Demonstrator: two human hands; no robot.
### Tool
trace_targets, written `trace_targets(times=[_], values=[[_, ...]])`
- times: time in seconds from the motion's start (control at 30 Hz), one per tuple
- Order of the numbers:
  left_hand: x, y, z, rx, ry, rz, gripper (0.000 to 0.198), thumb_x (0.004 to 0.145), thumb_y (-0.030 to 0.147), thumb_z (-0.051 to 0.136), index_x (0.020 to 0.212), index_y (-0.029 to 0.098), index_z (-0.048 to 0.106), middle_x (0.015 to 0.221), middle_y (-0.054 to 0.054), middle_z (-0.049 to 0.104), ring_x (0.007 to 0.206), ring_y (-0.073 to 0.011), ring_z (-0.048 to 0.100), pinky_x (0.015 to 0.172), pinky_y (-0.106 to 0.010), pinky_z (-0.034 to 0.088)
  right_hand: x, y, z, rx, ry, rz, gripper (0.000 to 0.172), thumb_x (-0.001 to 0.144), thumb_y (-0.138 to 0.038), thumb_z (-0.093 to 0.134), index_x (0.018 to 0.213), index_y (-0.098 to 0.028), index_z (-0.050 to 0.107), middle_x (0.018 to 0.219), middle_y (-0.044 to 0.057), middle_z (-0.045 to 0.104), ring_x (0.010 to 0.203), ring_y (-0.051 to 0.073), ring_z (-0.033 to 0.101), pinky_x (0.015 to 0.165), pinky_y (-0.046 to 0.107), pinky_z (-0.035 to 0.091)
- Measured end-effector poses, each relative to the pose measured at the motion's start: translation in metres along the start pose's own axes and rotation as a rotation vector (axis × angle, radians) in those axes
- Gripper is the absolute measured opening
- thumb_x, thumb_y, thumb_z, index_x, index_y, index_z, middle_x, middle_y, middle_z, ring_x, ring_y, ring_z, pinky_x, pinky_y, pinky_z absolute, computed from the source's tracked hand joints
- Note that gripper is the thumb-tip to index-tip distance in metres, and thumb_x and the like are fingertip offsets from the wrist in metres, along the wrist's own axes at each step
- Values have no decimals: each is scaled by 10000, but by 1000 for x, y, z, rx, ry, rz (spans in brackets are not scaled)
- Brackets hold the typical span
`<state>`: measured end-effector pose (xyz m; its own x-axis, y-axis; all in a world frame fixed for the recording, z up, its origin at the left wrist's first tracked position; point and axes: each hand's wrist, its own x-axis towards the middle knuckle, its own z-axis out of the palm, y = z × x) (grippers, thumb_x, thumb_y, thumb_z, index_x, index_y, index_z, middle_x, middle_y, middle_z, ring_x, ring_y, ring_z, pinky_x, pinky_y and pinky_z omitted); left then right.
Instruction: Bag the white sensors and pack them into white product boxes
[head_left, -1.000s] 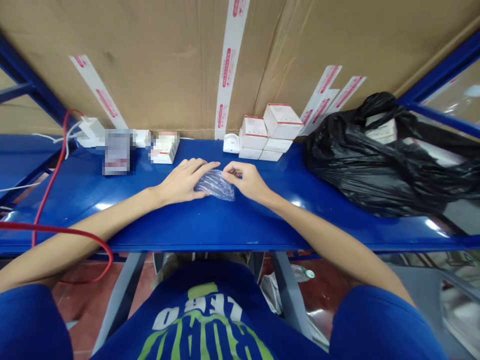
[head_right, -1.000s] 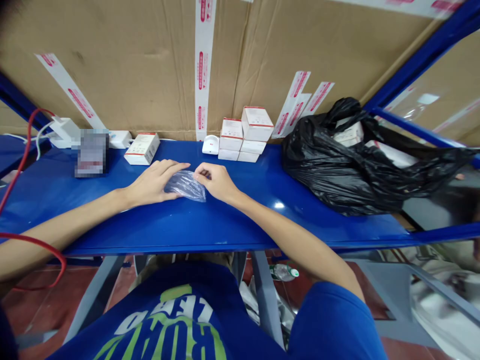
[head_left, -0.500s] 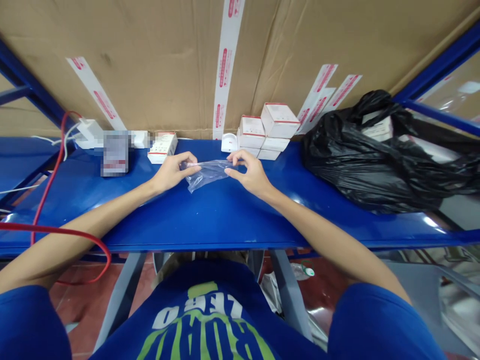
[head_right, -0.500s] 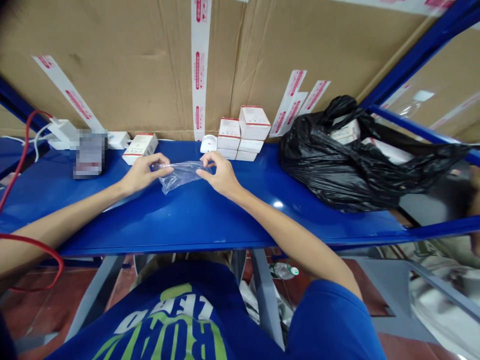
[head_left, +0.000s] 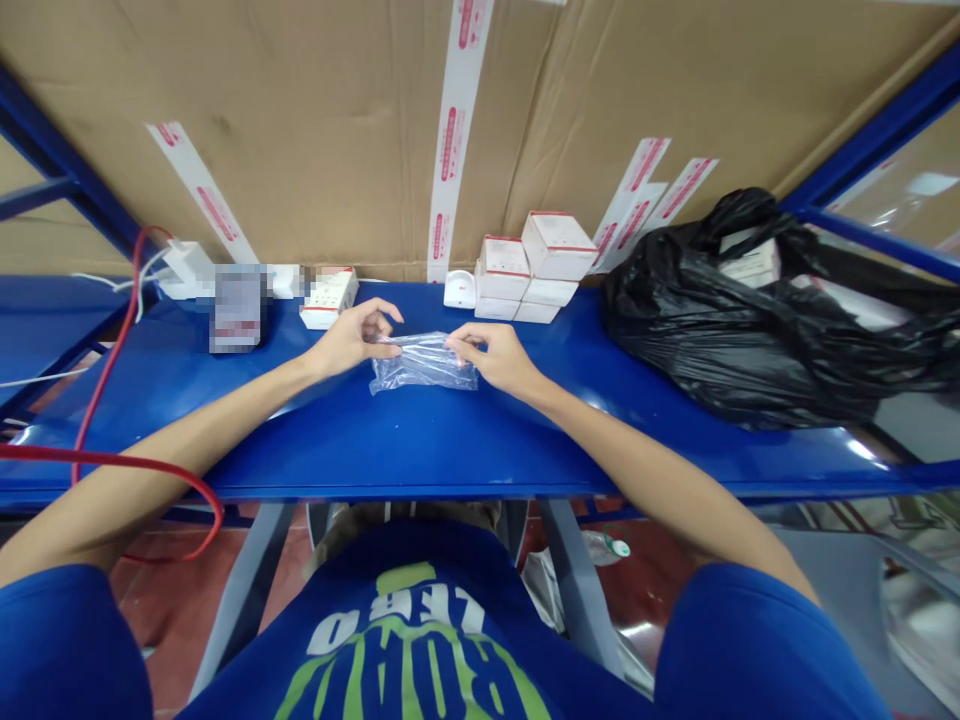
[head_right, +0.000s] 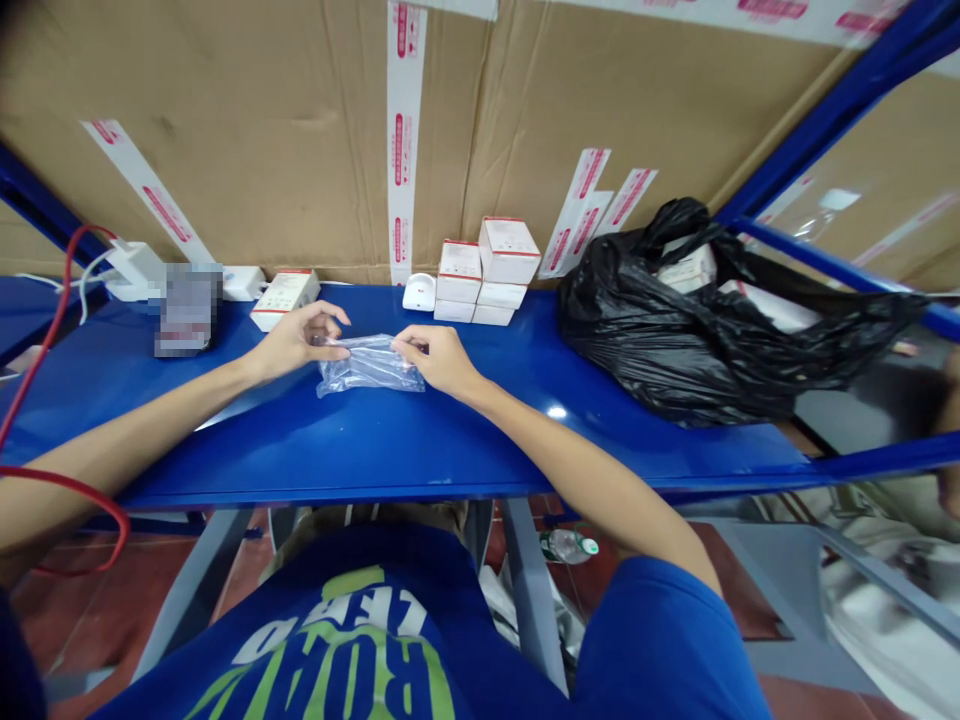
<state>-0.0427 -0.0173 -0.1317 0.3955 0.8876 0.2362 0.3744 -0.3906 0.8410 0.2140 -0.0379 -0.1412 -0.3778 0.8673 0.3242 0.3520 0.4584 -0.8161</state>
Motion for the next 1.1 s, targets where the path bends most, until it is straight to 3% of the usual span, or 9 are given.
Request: trace_targets(times=[0.07,0.17,0.3,0.6,0.83,1.1], values=[[0,-1,3,-25,4,-37,356,643,334,844,928,239,652,733,21,639,638,-137,570,603,-281,485,0,-2,1,45,21,33,83,879,-276,630,818,-225,652,583,-39,634,563,137,579,647,325,494],[-1,-1,8,-65,27,-80,271,778,462,763,779,219,643,671,-1,620,579,-130,526,564,-286,455,1,-6,0,108,60,57,81,893,-253,610,815,-237,594,552,-51,599,513,137,568,608,321,505],[2,-1,9,-134,112,-84,437,907,578,610,653,223,583,624,-15,575,567,-140,507,565,-295,440,3,-6,-2,117,76,69,142,917,-255,589,780,-244,552,549,-44,595,493,138,565,579,315,510],[11,-16,6,-185,268,-44,381,919,505,654,686,204,624,671,-5,600,603,-128,505,593,-273,411,3,16,-5,-6,177,-4,316,985,-349,599,701,-211,588,644,-16,580,601,133,588,648,303,473],[5,-7,10,-213,273,-34,298,856,470,704,724,212,635,643,13,575,574,-123,498,569,-274,399,0,3,-6,14,212,-8,261,951,-295,597,701,-233,557,582,-34,537,546,140,549,624,322,470],[5,-4,8,-157,295,4,542,919,664,596,626,225,472,577,4,554,563,-128,515,545,-274,407,-2,-1,-3,22,247,-25,360,930,-436,681,682,-246,503,588,-37,528,560,132,529,622,319,474]])
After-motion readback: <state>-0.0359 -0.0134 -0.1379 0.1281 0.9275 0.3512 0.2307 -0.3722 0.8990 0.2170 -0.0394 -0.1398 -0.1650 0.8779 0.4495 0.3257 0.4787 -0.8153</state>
